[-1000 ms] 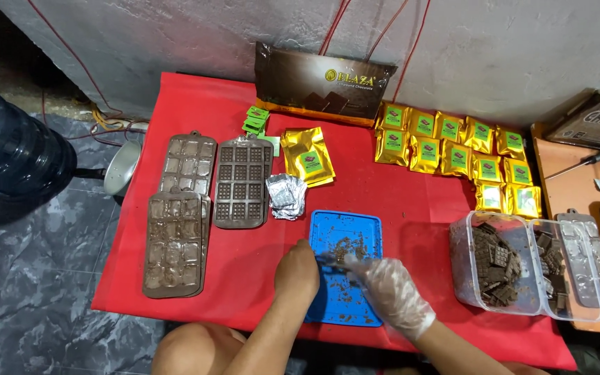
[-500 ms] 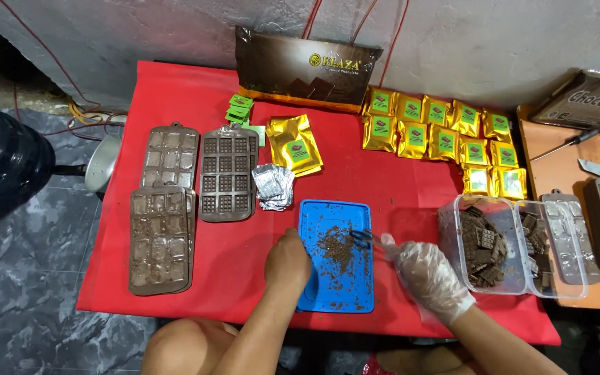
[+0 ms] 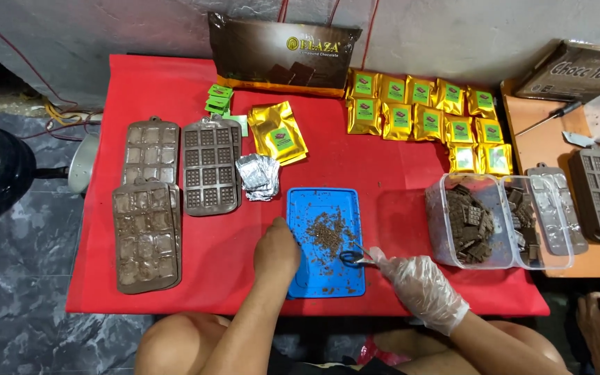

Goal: A person breaks chocolate bars into pieces, sorts them into a container, and uses a tool to scrape a work tray.

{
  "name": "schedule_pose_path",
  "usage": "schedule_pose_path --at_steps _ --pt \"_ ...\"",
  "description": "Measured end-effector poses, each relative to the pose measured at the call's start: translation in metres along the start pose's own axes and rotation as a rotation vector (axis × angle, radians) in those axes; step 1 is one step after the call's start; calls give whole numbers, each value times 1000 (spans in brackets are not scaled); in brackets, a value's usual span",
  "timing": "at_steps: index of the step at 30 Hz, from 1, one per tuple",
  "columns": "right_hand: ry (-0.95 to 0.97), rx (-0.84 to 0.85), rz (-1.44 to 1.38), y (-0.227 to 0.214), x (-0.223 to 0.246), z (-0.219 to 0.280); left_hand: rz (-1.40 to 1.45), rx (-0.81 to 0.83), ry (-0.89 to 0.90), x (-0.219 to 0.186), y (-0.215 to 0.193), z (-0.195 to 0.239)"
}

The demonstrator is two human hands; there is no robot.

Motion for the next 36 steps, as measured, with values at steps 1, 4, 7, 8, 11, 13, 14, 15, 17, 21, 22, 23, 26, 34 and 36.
schedule_pose_path --at_steps 1,4,7,8,11,13,14,15,17,21,22,23,26,34,36 --pt "-8 102 -39 4 0 6 -1 -4 1 0 0 1" --pt "34 261 -270 6 0 18 -3 -9 -2 1 2 1" --pt "80 285 -472 -9 6 16 -18 10 -5 -2 -3 3" --pt "67 257 -482 -17 9 13 -26 29 -11 -3 -5 4" --pt "302 404 -691 -41 10 4 -38 -5 1 -1 1 1" --pt "486 461 -843 -98 24 -32 -40 -18 4 1 5 -1" --pt "671 516 -993 -125 30 -49 -44 -31 6 1 6 -2" --pt "671 515 -991 -116 28 -37 -42 -32 7 1 7 -2" --pt "575 368 -870 -103 20 -18 -51 -25 5 1 7 -2" --pt "345 174 -765 -99 21 -13 -49 1 -12 -2 3 1" --pt "379 242 -809 -94 22 -12 -48 -1 -14 -2 4 1" --pt "410 307 -854 -88 23 -13 -49 -6 -16 -1 4 0" --pt "324 456 -723 -65 21 0 -55 -29 -10 1 7 -2" --pt "718 434 -973 -129 29 -26 -46 -8 -13 -2 5 0" --pt "493 221 -1022 -104 27 -17 -59 -22 -6 -4 3 1"
Point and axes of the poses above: each hand's wrist, its own z-axis away from the middle knuckle, its own y-axis out of the palm, x = y × z, the point moved 3 cm from there along -z, towards the middle knuckle, and after that the axes turned 12 degrees about -z, right-handed, at the moved point
